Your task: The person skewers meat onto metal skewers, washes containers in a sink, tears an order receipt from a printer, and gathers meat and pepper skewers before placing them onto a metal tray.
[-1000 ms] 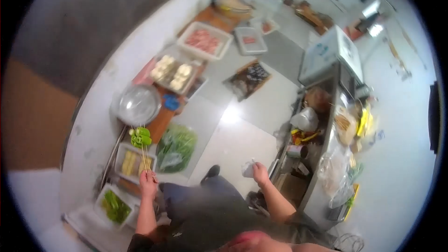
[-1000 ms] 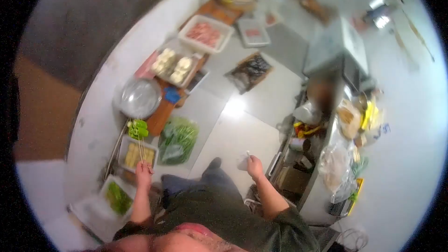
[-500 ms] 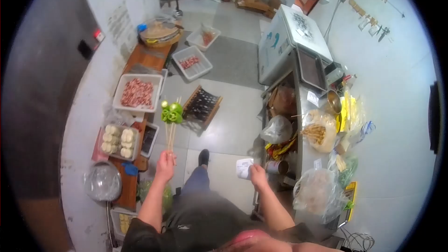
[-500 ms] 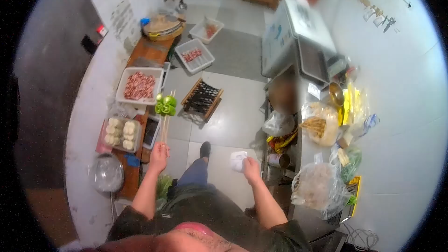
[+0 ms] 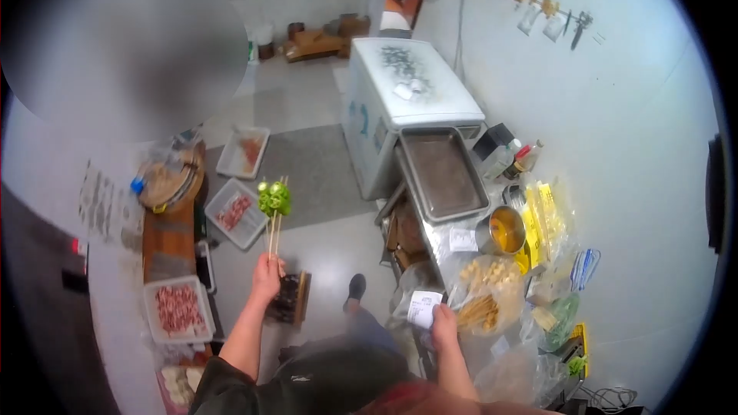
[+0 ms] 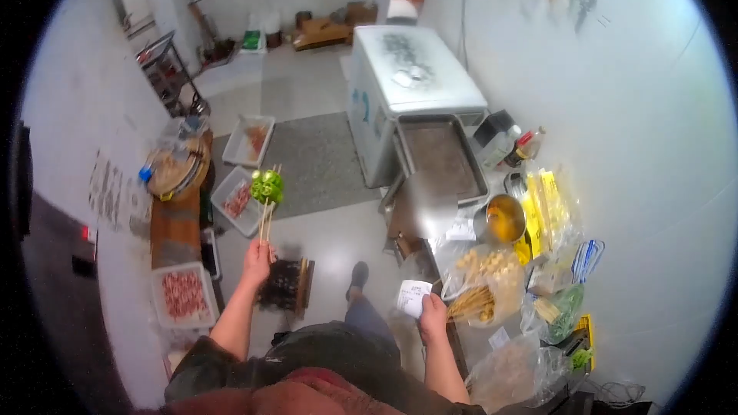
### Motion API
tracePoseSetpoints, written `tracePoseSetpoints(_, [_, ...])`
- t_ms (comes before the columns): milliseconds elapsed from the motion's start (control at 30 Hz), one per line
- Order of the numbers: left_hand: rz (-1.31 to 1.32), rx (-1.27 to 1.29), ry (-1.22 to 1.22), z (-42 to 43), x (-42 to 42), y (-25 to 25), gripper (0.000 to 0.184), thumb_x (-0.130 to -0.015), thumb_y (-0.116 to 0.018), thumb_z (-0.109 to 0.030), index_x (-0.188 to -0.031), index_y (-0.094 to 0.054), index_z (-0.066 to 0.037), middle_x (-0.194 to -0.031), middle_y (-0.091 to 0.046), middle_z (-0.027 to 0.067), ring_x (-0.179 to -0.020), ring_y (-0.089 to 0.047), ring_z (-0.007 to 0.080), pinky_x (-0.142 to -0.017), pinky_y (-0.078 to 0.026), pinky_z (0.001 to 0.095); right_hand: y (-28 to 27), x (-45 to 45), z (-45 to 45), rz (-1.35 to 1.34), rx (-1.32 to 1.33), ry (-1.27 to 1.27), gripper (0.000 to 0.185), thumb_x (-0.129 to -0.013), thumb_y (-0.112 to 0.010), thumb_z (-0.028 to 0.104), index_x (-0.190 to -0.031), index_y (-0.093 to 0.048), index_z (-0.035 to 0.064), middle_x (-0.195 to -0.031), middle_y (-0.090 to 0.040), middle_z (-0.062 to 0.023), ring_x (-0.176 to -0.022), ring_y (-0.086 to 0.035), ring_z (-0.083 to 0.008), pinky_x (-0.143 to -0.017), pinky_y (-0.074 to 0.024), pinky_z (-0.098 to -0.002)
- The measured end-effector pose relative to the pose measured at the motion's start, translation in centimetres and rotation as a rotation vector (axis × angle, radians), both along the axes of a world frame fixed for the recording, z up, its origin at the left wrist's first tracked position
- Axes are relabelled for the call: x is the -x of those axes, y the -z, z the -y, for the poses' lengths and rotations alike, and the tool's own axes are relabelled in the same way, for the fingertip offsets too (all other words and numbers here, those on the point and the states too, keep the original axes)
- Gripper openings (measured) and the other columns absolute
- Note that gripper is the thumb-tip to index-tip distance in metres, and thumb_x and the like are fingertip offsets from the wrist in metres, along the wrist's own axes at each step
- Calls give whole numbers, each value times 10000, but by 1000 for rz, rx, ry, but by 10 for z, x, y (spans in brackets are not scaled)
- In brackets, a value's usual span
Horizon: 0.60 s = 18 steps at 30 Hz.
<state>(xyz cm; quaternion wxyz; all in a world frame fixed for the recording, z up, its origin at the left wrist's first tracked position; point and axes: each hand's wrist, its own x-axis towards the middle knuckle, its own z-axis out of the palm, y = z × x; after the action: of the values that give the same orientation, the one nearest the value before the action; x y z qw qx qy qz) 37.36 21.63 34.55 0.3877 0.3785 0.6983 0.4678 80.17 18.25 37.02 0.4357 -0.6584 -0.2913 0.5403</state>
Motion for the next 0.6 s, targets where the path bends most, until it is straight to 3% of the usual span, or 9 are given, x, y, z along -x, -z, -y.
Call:
tracePoseSetpoints(200, [73, -20, -113, -172, 17, -19, 254, -975, -374, -233, -907, -499, -23, -712, -579, 43, -564, -533, 114, -548, -447, 256, 3, 24, -208, 165, -171, -147, 300, -915, -489, 196, -1045, -582, -57, -956, -631, -83, -848, -573, -146, -762, -450, -283])
tracePoseSetpoints(333, [92, -59, -196, -253, 41, -52, 246, -977, -382, -234, -902, -486, -24, -743, -581, 45, -588, -533, 109, -557, -448, 249, -57, 80, -352, 331, -245, -428, 281, -908, -500, 210, -993, -598, -39, -880, -635, -75, -829, -553, -132, -761, -440, -276])
tracePoseSetpoints(533, [-64, -87, -266, -388, 111, -25, 249, -979, -376, -219, -917, -501, -12, -768, -592, 57, -604, -538, 119, -575, -463, 267, -34, 172, -546, -38, -216, -474, 222, -929, -485, 154, -1007, -598, -20, -888, -625, -27, -784, -540, -88, -719, -435, -234])
tracePoseSetpoints(600, [-56, -76, -289, -435, 141, -20, 251, -978, -376, -213, -917, -509, -8, -775, -599, 63, -602, -538, 122, -582, -472, 274, -35, 208, -596, -1, -150, -492, 221, -926, -496, 155, -1008, -595, -24, -881, -622, -25, -785, -537, -86, -721, -432, -229])
